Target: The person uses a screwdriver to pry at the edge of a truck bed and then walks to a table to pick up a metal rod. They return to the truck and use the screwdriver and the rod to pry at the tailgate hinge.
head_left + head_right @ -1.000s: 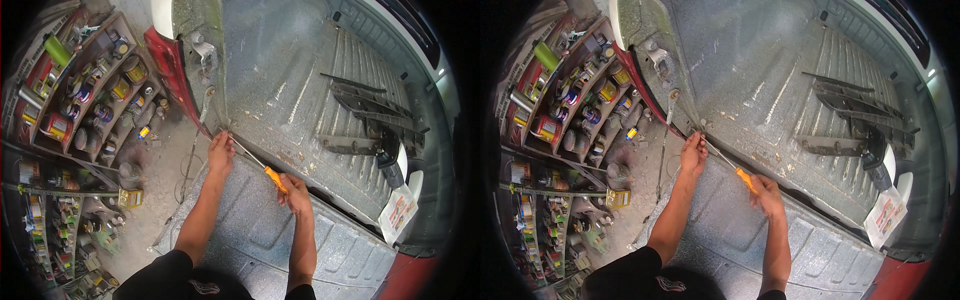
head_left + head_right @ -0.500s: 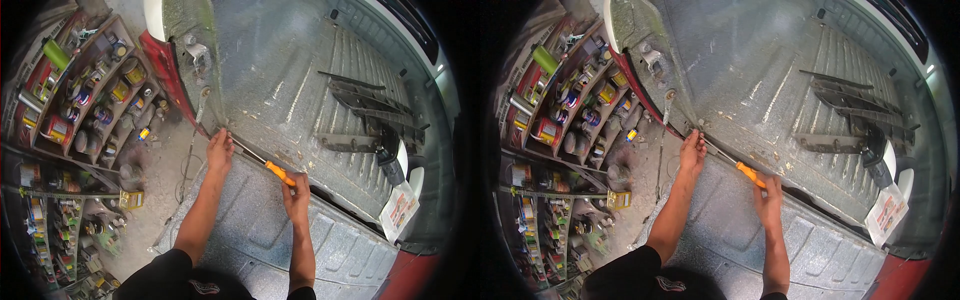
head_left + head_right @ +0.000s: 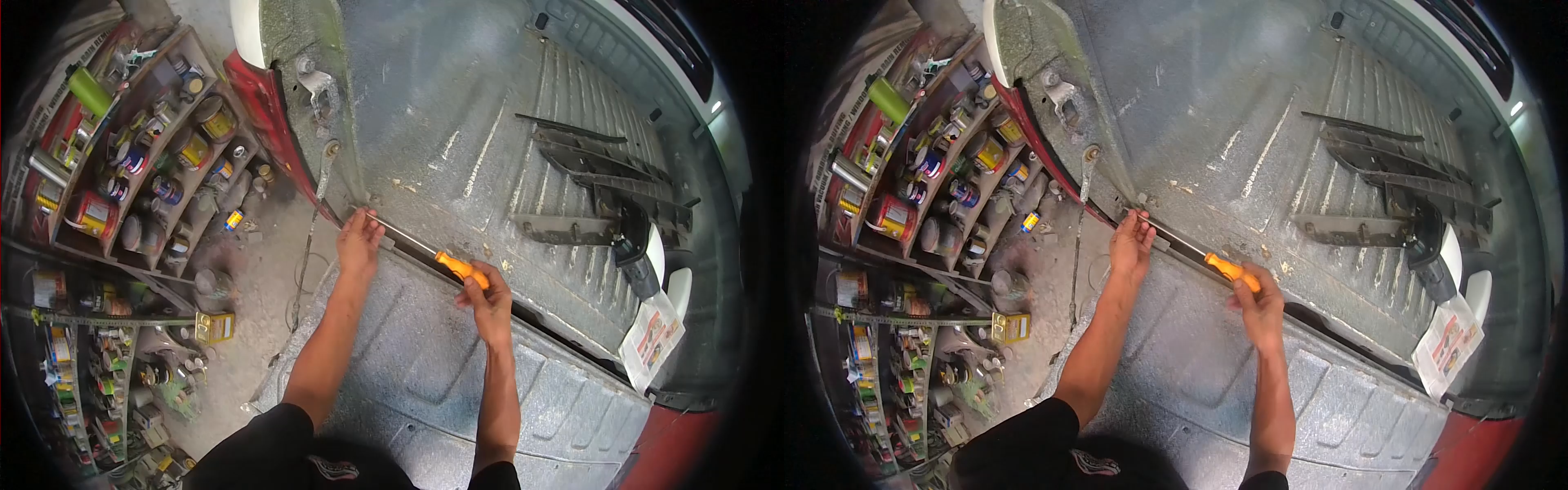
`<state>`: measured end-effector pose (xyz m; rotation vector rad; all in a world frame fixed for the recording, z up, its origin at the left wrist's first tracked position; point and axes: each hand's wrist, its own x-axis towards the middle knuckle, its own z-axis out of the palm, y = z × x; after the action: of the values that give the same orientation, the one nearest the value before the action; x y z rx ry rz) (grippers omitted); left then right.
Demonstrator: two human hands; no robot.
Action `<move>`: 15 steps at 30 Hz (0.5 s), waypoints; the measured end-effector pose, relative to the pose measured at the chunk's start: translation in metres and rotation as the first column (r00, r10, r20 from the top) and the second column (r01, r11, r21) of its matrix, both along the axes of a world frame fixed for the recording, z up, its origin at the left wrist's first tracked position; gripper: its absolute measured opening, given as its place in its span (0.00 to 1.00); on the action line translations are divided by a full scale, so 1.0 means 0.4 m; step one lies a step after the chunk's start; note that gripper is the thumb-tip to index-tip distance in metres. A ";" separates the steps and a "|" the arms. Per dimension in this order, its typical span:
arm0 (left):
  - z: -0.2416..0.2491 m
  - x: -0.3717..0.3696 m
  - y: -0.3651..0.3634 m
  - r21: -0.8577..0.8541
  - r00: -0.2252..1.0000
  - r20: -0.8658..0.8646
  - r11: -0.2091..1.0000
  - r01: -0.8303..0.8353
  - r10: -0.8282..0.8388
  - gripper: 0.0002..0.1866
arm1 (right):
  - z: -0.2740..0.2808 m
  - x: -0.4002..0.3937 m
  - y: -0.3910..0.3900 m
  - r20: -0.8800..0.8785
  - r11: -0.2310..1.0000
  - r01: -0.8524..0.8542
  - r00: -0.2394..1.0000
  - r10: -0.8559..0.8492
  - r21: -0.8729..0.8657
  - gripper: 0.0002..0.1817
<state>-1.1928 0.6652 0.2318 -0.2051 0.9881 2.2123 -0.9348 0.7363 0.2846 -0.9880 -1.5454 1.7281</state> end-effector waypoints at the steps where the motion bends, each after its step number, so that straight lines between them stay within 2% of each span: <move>1: 0.003 -0.001 0.001 -0.012 1.000 -0.003 1.000 0.009 -0.009 0.08 | -0.005 -0.001 0.006 -0.025 0.999 -0.006 1.000 0.007 0.043 0.19; 6: -0.002 -0.007 0.004 -0.043 1.000 -0.008 0.999 0.008 -0.009 0.09 | -0.039 -0.001 0.018 -0.084 0.976 -0.032 0.995 0.051 0.215 0.19; 9: -0.007 -0.005 0.006 -0.050 1.000 -0.027 0.999 -0.012 0.011 0.09 | 0.031 0.006 0.007 -0.032 0.997 -0.066 0.997 0.065 -0.046 0.18; 10: -0.009 -0.006 0.004 -0.049 1.000 -0.023 0.999 -0.010 0.009 0.09 | 0.032 0.012 0.024 -0.094 0.954 -0.165 0.985 0.146 -0.251 0.17; 12: -0.014 -0.010 0.003 -0.046 1.000 -0.017 0.999 -0.005 0.004 0.10 | 0.048 0.023 0.069 -0.259 0.720 -0.361 0.932 0.253 -0.593 0.16; 15: -0.014 -0.012 0.000 -0.030 1.000 -0.019 0.999 0.016 -0.016 0.11 | 0.094 -0.002 0.071 0.086 0.846 -0.289 0.928 0.362 -0.449 0.16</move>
<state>-1.1978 0.6652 0.2264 -0.1895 1.0299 2.1898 -0.9355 0.7648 0.3222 -1.1561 -1.5357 2.3555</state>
